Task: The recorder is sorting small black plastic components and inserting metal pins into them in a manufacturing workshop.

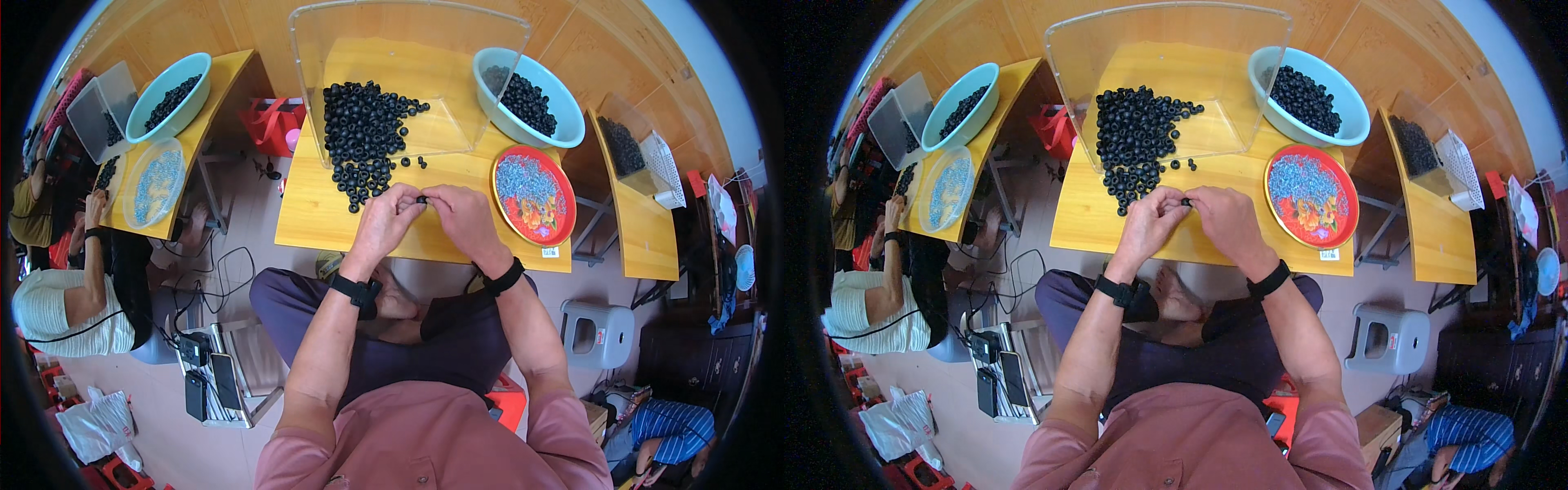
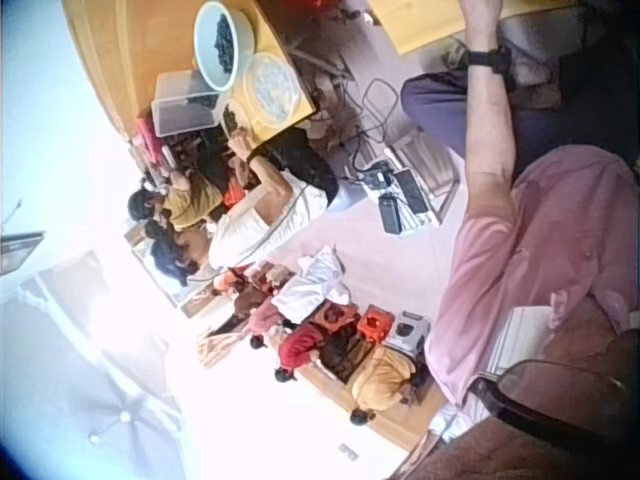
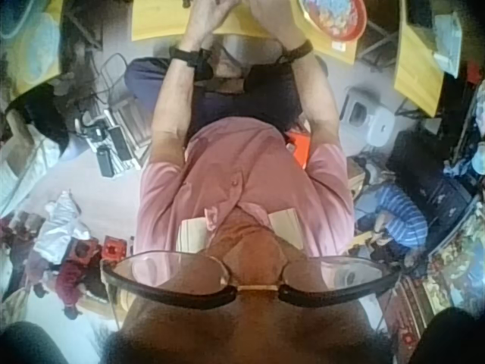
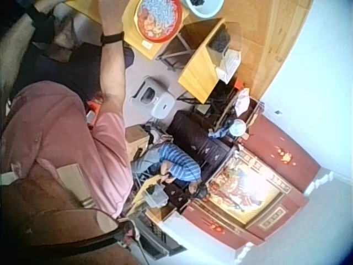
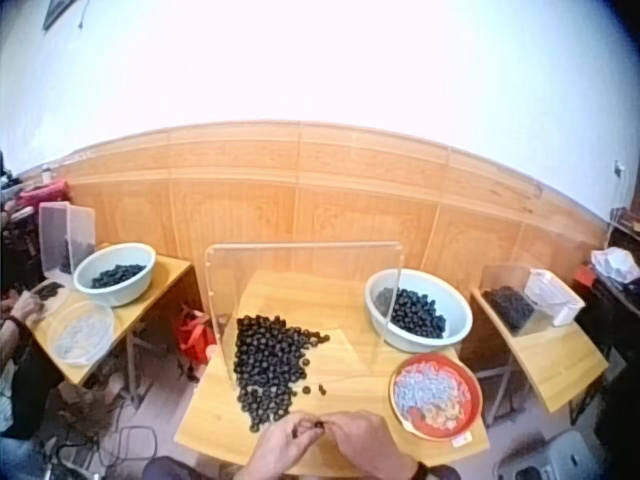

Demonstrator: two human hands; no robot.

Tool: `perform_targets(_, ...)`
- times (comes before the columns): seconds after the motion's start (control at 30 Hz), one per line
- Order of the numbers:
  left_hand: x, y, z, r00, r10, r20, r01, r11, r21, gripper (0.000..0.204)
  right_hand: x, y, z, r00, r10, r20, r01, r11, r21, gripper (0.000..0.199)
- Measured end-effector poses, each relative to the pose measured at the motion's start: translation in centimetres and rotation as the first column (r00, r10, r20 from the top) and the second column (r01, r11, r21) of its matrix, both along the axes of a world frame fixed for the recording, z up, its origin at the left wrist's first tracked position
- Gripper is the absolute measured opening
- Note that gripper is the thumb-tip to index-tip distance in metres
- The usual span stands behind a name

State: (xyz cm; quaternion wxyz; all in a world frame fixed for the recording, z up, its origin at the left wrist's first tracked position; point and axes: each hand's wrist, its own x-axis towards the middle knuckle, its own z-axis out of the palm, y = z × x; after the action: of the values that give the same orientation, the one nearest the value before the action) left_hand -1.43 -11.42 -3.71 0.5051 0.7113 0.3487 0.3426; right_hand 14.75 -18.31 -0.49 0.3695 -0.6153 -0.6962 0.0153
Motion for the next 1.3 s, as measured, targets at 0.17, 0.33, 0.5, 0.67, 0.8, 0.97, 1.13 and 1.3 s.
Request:
perform_targets(0.17, 0.0, 0.0, 0.6, 0.999, -0.044, 0.001, 0.044, 0.998, -0.051, 0.022, 0.3, 0.3, 0.2, 0.997, 0.002, -0.079, -0.007, 0.998, -0.061, 0.012)
perform_targets(0.33, 0.0, 0.2, 0.4, 0.999, -0.036, 0.014, 0.037, 0.998, -0.050, 0.022, 0.4, 0.3, 0.4, 1.000, 0.010, 0.008, -0.010, 0.999, -0.035, 0.012)
perform_targets(0.5, 0.0, 0.3, 0.4, 0.999, -0.038, 0.009, 0.038, 0.997, -0.068, 0.023, 0.2, -0.1, 0.1, 1.000, 0.000, 0.022, -0.001, 1.000, 0.028, 0.012)
perform_targets(0.67, 0.0, 0.0, 0.4, 0.999, -0.028, 0.031, 0.031, 0.996, -0.080, 0.020, 0.5, -0.1, 0.2, 0.997, 0.029, 0.073, -0.033, 0.998, 0.049, 0.014)
perform_targets(0.8, 0.1, 0.0, 0.6, 0.998, -0.042, 0.040, 0.046, 0.994, -0.097, 0.018, 0.6, 0.3, 0.3, 0.995, 0.065, 0.070, -0.064, 0.998, -0.005, 0.014)
perform_targets(0.97, -0.1, 0.0, 1.5, 0.996, -0.091, -0.013, 0.089, 0.989, -0.116, 0.018, 1.3, 1.0, 0.7, 0.996, 0.086, -0.033, -0.089, 0.989, -0.117, 0.016)
perform_targets(1.13, -0.1, 0.1, 1.7, 0.994, -0.076, -0.080, 0.064, 0.988, -0.139, 0.019, 1.3, 1.5, 0.7, 0.988, 0.102, -0.116, -0.125, 0.969, -0.213, 0.019)
perform_targets(1.3, 0.1, 0.3, 0.0, 0.996, 0.034, 0.077, -0.022, 0.988, -0.152, 0.020, -0.8, 0.5, -0.4, 0.995, 0.044, -0.090, -0.054, 0.991, -0.121, 0.020)
